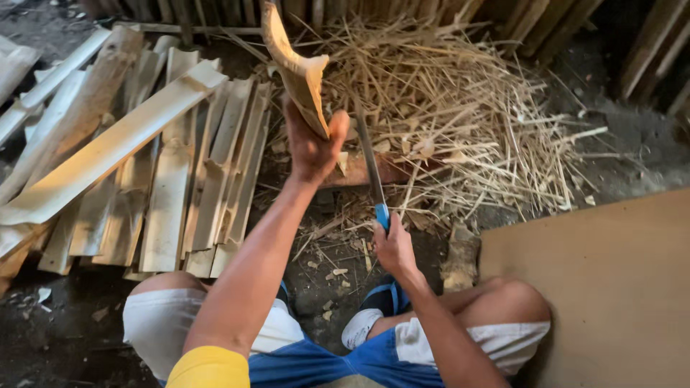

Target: The person sits on the ground and uses a knife to shave and shape a piece of wood. They repeatedly scrape the surface to remove thin layers, rotating the wood to work on different sides.

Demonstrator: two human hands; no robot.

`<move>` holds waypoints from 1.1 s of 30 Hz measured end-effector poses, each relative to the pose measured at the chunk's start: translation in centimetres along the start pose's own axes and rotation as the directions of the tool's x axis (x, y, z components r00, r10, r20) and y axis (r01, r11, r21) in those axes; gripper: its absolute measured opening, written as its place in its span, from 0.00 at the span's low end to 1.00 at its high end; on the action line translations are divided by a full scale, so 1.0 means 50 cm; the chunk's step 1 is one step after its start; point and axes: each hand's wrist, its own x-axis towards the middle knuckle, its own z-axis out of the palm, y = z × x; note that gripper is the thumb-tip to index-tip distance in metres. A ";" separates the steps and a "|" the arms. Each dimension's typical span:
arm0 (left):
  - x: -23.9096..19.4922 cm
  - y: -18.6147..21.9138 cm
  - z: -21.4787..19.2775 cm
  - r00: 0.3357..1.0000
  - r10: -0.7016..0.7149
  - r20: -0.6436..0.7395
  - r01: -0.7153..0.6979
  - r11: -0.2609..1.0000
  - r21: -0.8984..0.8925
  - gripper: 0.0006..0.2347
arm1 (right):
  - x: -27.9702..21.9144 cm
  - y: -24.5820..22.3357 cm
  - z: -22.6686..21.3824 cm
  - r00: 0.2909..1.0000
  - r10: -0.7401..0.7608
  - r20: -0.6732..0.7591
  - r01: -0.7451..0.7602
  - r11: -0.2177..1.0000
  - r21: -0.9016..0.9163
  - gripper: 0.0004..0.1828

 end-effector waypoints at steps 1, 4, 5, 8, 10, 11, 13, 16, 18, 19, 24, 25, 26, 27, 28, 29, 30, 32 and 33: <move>0.015 0.011 0.006 1.000 -0.020 0.001 0.020 1.000 0.016 0.29 | -0.010 -0.022 -0.010 0.997 -0.074 -0.030 0.073 0.997 -0.016 0.14; 0.046 0.044 0.016 1.000 0.000 0.001 0.000 0.998 0.068 0.30 | -0.020 -0.108 -0.040 0.961 -0.268 -0.069 0.267 0.963 -0.031 0.17; 0.050 0.052 0.017 1.000 0.016 0.008 -0.017 0.996 0.086 0.31 | -0.022 -0.134 -0.048 0.951 -0.302 -0.064 0.303 0.953 0.004 0.17; 0.058 0.072 0.019 0.997 0.069 -0.031 -0.067 0.995 0.077 0.32 | -0.033 -0.194 -0.068 0.954 -0.299 -0.032 0.299 0.954 -0.016 0.19; 0.062 0.073 0.016 0.991 0.125 -0.039 -0.117 0.980 0.158 0.33 | -0.033 -0.210 -0.068 0.953 -0.303 -0.030 0.301 0.952 -0.050 0.20; 0.061 0.071 0.014 0.988 0.151 -0.041 -0.140 0.970 0.201 0.34 | -0.032 -0.211 -0.066 0.945 -0.324 -0.040 0.322 0.945 -0.058 0.20; 0.058 0.063 0.017 0.990 0.128 -0.065 -0.116 0.980 0.159 0.33 | -0.022 -0.203 -0.051 0.948 -0.317 -0.020 0.316 0.947 -0.059 0.19; 0.054 0.055 0.018 0.988 0.129 -0.084 -0.113 0.979 0.170 0.32 | 0.001 -0.185 -0.031 0.964 -0.256 0.076 0.263 0.959 -0.102 0.16; 0.059 0.051 0.018 0.984 0.147 -0.097 -0.128 0.975 0.181 0.32 | 0.013 -0.186 -0.035 0.957 -0.247 0.150 0.274 0.941 -0.200 0.14; 0.062 0.048 0.019 0.982 0.157 -0.105 -0.137 0.975 0.177 0.32 | 0.012 -0.192 -0.038 0.957 -0.270 0.108 0.284 0.946 -0.156 0.14; 0.051 0.034 0.010 0.985 0.145 -0.091 -0.122 0.968 0.220 0.29 | -0.009 -0.193 -0.020 0.977 -0.212 -0.032 0.214 0.974 0.074 0.15; 0.048 0.038 0.014 0.987 0.129 -0.096 -0.110 0.976 0.186 0.29 | 0.003 -0.188 -0.014 0.969 -0.245 0.022 0.246 0.969 -0.029 0.14; 0.049 0.039 0.016 0.988 0.119 -0.101 -0.103 0.983 0.150 0.29 | 0.025 -0.184 -0.011 0.958 -0.277 0.075 0.285 0.950 -0.130 0.14; 0.051 0.039 0.014 0.988 0.109 -0.108 -0.093 0.985 0.148 0.29 | 0.040 -0.180 -0.008 0.944 -0.302 0.131 0.325 0.918 -0.228 0.14; 0.052 0.038 0.013 0.989 0.096 -0.114 -0.079 0.986 0.145 0.29 | 0.045 -0.175 -0.006 0.938 -0.328 0.111 0.344 0.916 -0.205 0.14; 0.054 0.034 0.012 0.989 0.082 -0.120 -0.065 0.988 0.142 0.30 | 0.047 -0.169 -0.006 0.931 -0.352 0.091 0.364 0.914 -0.182 0.14; 0.048 0.029 0.012 0.989 0.089 -0.120 -0.072 0.987 0.142 0.30 | 0.035 -0.153 -0.005 0.928 -0.364 0.081 0.373 0.914 -0.159 0.14; 0.050 0.013 0.022 0.986 0.110 -0.122 -0.093 0.986 0.139 0.31 | 0.033 -0.110 0.017 0.944 -0.328 0.033 0.330 0.942 -0.058 0.16; 0.048 0.010 0.026 0.986 0.104 -0.128 -0.084 0.984 0.155 0.31 | 0.043 -0.080 0.040 0.945 -0.325 0.020 0.326 0.944 -0.053 0.17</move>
